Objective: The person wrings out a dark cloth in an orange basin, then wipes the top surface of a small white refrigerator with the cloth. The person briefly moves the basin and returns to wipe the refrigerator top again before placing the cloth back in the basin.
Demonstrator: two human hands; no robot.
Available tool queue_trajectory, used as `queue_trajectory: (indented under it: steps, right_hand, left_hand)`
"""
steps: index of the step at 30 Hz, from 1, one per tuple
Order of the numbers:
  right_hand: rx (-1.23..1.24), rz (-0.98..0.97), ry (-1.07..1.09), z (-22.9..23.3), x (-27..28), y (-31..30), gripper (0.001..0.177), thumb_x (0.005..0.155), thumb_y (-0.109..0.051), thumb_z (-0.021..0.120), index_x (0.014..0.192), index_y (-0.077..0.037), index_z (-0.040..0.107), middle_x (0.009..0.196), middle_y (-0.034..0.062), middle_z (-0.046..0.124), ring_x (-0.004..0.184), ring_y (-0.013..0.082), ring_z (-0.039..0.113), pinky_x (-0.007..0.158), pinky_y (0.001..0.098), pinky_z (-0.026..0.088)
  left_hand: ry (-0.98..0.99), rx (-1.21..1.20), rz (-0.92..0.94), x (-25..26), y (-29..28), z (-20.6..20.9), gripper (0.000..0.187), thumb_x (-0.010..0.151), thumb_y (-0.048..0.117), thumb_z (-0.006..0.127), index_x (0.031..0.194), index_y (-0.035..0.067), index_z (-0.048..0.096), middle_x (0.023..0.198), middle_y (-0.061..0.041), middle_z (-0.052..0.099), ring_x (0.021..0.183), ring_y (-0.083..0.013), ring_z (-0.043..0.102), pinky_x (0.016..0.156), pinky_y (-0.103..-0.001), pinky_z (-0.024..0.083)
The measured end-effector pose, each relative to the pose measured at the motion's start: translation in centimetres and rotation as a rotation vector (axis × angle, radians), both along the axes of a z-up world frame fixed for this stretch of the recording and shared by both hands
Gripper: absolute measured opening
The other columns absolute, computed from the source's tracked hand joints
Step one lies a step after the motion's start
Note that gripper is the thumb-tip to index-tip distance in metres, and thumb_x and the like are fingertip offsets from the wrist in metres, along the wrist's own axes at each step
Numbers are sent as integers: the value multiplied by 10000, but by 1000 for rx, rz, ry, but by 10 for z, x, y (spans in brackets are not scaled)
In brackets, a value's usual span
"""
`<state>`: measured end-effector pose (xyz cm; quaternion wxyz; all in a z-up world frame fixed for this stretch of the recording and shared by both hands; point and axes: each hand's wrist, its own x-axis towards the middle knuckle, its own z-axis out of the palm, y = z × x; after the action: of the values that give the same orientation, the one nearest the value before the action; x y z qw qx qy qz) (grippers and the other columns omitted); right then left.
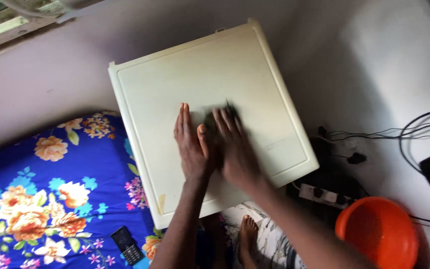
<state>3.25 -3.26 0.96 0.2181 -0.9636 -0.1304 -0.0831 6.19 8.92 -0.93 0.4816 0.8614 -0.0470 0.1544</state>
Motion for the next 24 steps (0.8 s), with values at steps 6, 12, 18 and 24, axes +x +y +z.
queue_trajectory:
  steps: [6,12,18,24]
  right_hand:
    - [-132,-208,46,2,-70,-48,675,903,-281,632,1526,-181,392,1610,245,270,1481,424,229,1175,632,176]
    - [-152,-289,-142,-32,14,-82,532,1073,-236,509,1595,-203,408,1646,290,334,1516,459,325,1238,607,274]
    - [672,-691,540,89,59,-61,554,1045,-274,490,1595,-248,429,1426,170,643,1175,467,619,1011,559,501]
    - [-40,-99,14,-4,3,-33,532,1011,-296,580,1518,-157,500,1599,282,394,1481,438,330,1186,569,301]
  left_hand:
    - [80,329,-44,0,-9,11,546,1066,313,476,1541,43,454,1621,-167,427,1540,-362,325,1283,-517,233]
    - [97,451,-38,1,-12,10,523,1053,351,515,1485,57,497,1629,-175,387,1539,-360,299,1284,-532,197]
    - [107,463,-44,2,-12,11,538,1049,364,515,1492,60,499,1623,-182,381,1534,-365,291,1275,-543,198]
    - [102,473,-46,3,-10,0,489,1083,314,477,1510,78,508,1645,-176,383,1549,-380,290,1285,-540,196]
